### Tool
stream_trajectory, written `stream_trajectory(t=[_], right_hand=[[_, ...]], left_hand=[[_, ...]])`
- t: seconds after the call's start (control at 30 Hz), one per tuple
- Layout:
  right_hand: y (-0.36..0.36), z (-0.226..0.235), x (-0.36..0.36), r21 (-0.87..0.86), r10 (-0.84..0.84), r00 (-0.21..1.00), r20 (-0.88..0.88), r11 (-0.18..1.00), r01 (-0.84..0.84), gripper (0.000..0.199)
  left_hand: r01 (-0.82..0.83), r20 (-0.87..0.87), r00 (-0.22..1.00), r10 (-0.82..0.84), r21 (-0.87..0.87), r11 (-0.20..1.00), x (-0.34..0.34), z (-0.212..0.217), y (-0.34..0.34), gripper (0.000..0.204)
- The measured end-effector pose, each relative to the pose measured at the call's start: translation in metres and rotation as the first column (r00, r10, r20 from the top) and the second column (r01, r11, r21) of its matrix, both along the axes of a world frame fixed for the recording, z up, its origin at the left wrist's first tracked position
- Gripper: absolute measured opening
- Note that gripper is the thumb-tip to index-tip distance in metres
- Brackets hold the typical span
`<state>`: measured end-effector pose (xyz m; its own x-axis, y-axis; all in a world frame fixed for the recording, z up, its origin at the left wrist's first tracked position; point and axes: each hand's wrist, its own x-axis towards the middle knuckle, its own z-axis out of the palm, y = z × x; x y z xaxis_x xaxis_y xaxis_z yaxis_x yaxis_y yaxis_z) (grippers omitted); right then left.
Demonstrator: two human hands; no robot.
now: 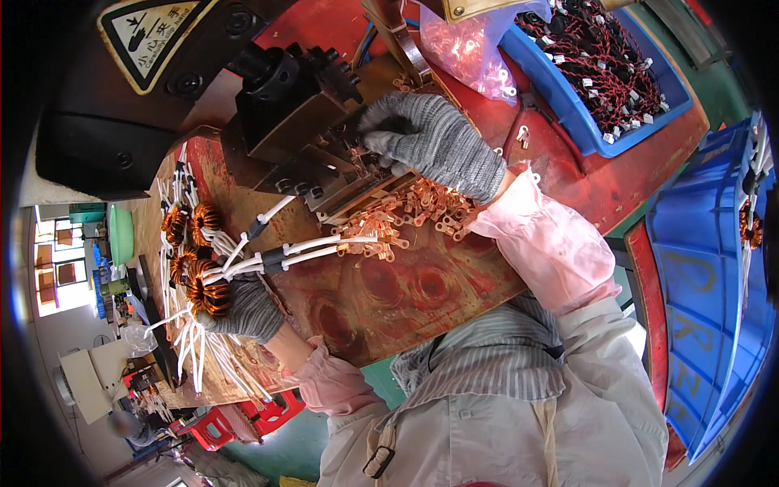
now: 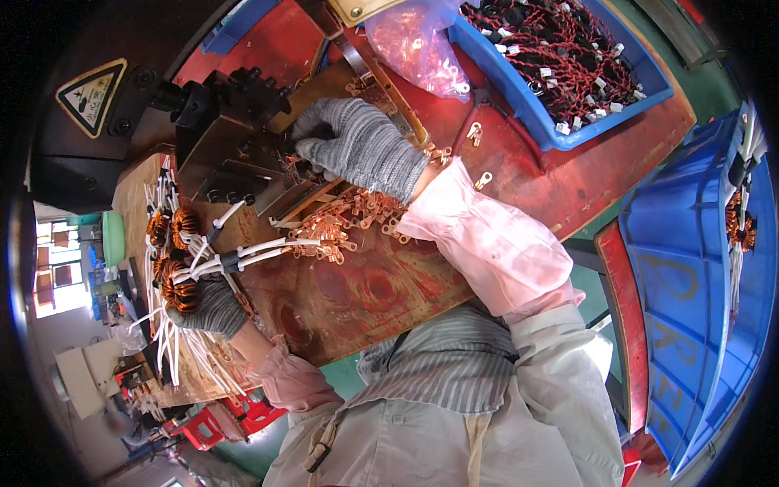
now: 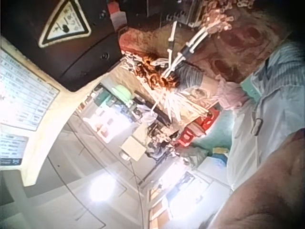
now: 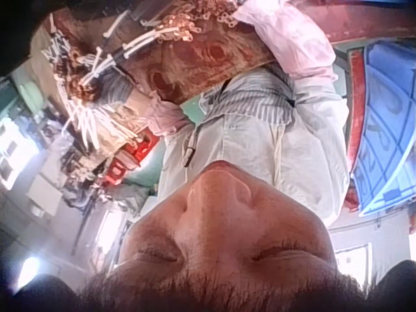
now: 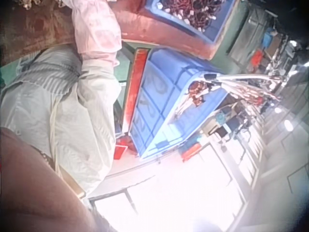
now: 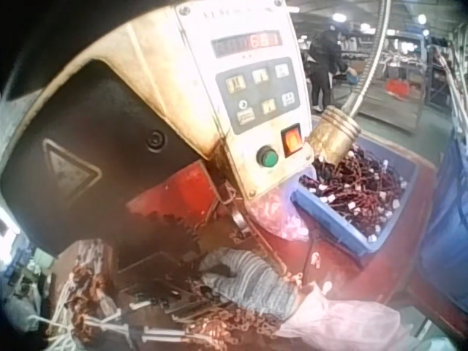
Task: Crimp metal terminals onto the leads of toroidal inductors using a specialized machine.
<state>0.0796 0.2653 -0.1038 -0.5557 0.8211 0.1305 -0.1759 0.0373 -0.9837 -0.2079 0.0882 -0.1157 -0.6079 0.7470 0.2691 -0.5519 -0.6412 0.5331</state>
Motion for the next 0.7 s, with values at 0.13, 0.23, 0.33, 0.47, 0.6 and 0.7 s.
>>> stream_trajectory(t=[0.13,0.23,0.33,0.47,0.6,0.7], right_hand=[[-0.002,0.005,-0.001,-0.090,-0.013,1.000,-0.013,0.996,0.012,0.018],[0.001,-0.004,-0.003,0.085,-0.085,0.994,0.072,0.993,0.078,0.022],[0.006,-0.014,-0.002,0.208,-0.196,0.979,0.061,0.961,0.180,0.023],[0.001,-0.007,0.004,0.129,-0.298,0.955,0.009,0.947,0.295,0.022],[-0.001,-0.002,0.009,-0.058,-0.270,0.961,-0.066,0.962,0.266,0.019],[-0.003,-0.003,0.012,0.019,-0.292,0.954,-0.065,0.956,0.294,0.017]], left_hand=[[0.009,-0.015,1.000,-0.009,0.004,1.000,0.001,0.002,-0.001,0.058],[0.005,-0.015,1.000,-0.005,0.000,1.000,0.002,0.002,0.000,0.059],[-0.017,-0.020,1.000,0.017,-0.013,1.000,0.004,0.003,0.001,0.060],[-0.018,-0.035,0.999,0.017,-0.023,1.000,0.002,0.002,-0.001,0.061],[-0.024,-0.024,0.999,0.023,-0.031,0.999,-0.001,-0.001,-0.001,0.060],[-0.088,0.017,0.996,0.088,0.000,0.996,0.000,-0.002,-0.001,0.057]])
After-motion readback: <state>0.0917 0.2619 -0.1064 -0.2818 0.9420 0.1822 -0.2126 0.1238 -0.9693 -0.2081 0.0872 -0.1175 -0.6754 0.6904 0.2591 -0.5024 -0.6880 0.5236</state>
